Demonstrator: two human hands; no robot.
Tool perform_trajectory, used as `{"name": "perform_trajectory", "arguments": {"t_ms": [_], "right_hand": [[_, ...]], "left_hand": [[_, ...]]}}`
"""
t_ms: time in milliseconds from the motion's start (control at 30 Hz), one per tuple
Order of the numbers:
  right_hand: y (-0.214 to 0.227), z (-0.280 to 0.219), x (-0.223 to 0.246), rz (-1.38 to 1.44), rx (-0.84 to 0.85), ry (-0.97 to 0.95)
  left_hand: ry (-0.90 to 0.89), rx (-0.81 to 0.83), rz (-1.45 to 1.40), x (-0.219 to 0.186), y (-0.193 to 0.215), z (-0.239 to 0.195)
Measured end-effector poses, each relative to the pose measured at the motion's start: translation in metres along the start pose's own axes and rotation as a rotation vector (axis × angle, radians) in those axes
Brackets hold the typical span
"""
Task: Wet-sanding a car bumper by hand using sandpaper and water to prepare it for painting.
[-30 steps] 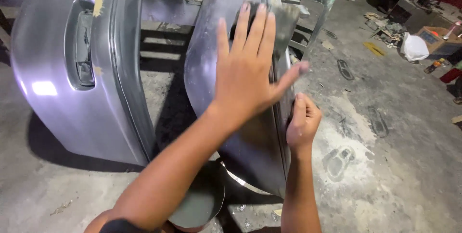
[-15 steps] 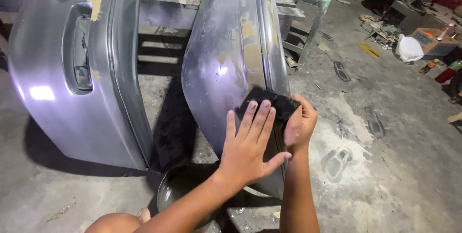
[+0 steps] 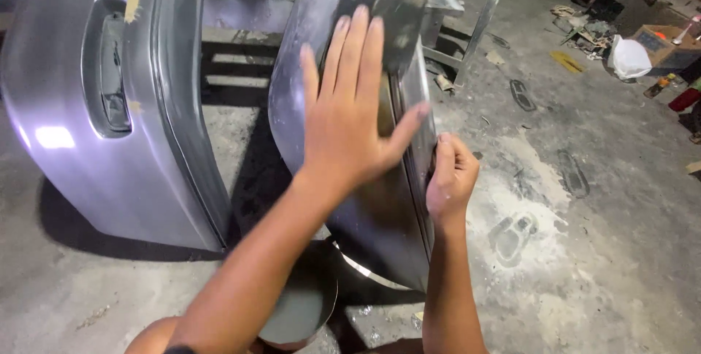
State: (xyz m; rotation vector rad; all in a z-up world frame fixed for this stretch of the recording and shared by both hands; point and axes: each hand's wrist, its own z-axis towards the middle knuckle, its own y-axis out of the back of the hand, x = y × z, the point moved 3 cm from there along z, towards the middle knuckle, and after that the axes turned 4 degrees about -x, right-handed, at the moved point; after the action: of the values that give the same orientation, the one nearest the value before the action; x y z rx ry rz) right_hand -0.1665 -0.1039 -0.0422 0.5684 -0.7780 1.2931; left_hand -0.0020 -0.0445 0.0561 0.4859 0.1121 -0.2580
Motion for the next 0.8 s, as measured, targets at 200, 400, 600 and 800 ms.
{"name": "perform_trajectory", "arguments": {"t_ms": [200,400,600,800], "right_hand": [[-0.001,0.001,0.007,0.008,-0.048,-0.069],[0.004,0.003,-0.010,0.035,0.011,-0.006],[-0.001,0.000,0.005,-0.039,-0.014,0.029],[0.001,0.003,0.007,-0.035,-0.010,0.029]], "left_hand": [[-0.070,0.110,0.042,-0.024,-0.011,-0.107],[-0.061,0.062,0.183,-0.014,-0.003,-0.060],[-0.008,-0.244,-0.216,0.014,0.038,0.036],[0.031,-0.003,-0.374,0.038,0.004,0.069]]}}
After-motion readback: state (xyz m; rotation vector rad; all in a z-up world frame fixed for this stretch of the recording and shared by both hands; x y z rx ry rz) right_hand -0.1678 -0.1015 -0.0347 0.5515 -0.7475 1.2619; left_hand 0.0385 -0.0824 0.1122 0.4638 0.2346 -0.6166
